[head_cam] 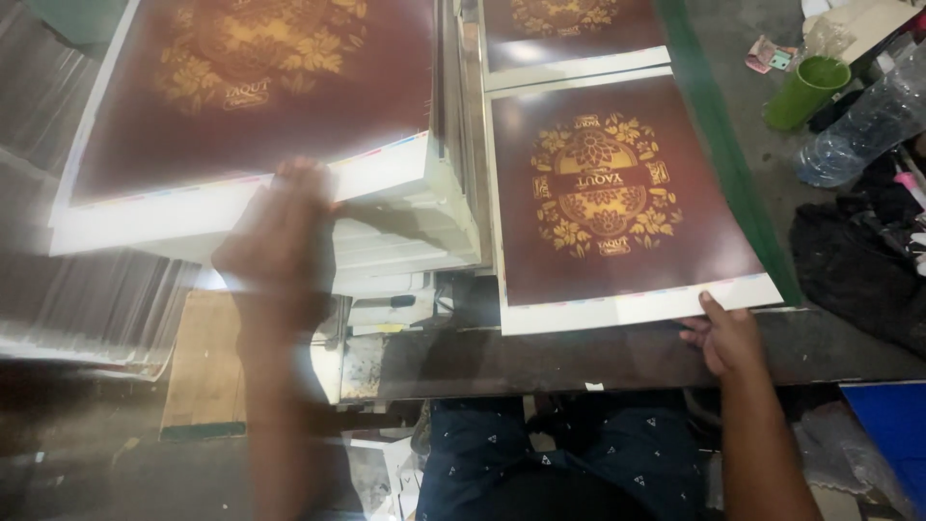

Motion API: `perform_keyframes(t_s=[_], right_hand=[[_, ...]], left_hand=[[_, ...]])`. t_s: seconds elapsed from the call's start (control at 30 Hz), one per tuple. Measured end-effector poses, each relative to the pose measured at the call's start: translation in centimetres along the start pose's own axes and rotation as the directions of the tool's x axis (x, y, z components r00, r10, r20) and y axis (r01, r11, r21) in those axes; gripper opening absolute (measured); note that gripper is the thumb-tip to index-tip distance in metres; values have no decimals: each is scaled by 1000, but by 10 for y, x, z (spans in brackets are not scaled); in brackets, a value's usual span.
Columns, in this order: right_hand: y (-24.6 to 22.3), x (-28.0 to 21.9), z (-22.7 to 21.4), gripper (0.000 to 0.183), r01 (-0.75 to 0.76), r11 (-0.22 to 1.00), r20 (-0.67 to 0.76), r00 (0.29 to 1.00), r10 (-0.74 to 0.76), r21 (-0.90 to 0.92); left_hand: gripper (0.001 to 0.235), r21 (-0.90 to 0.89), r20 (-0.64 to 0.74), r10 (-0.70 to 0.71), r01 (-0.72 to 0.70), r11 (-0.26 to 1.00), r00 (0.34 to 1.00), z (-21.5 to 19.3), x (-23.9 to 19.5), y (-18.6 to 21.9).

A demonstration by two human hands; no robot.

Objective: Sorting and stacking printed sheets into piles in a print shop finishing area.

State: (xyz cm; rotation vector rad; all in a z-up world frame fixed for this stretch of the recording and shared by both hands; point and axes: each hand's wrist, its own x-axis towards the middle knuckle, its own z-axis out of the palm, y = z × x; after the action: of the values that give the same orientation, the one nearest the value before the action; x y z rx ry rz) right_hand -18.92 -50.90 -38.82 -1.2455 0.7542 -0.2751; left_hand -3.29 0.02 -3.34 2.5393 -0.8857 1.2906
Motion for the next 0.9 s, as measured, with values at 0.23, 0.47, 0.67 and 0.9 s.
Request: perform_keyframes(t_s=[0.23, 0.47, 0.67, 0.9], right_hand=[[7, -17, 3, 59, -114, 993, 47, 993, 112, 23], [-49, -86, 75, 53, 14, 998, 216, 976, -1, -57], [-108, -145, 139, 30, 450, 889, 596, 694, -405, 80], [-185, -211, 189, 31, 96, 869, 427, 841, -331, 485]], left_hand=[[6, 161, -6, -30, 30, 986, 1000, 11, -2, -37], [15, -87, -297, 145, -178, 980, 944, -16, 15, 54], [26, -201, -48, 406, -407, 891, 913, -32, 16, 140], [32, -419, 16, 491, -440, 795, 871, -57, 12, 156]])
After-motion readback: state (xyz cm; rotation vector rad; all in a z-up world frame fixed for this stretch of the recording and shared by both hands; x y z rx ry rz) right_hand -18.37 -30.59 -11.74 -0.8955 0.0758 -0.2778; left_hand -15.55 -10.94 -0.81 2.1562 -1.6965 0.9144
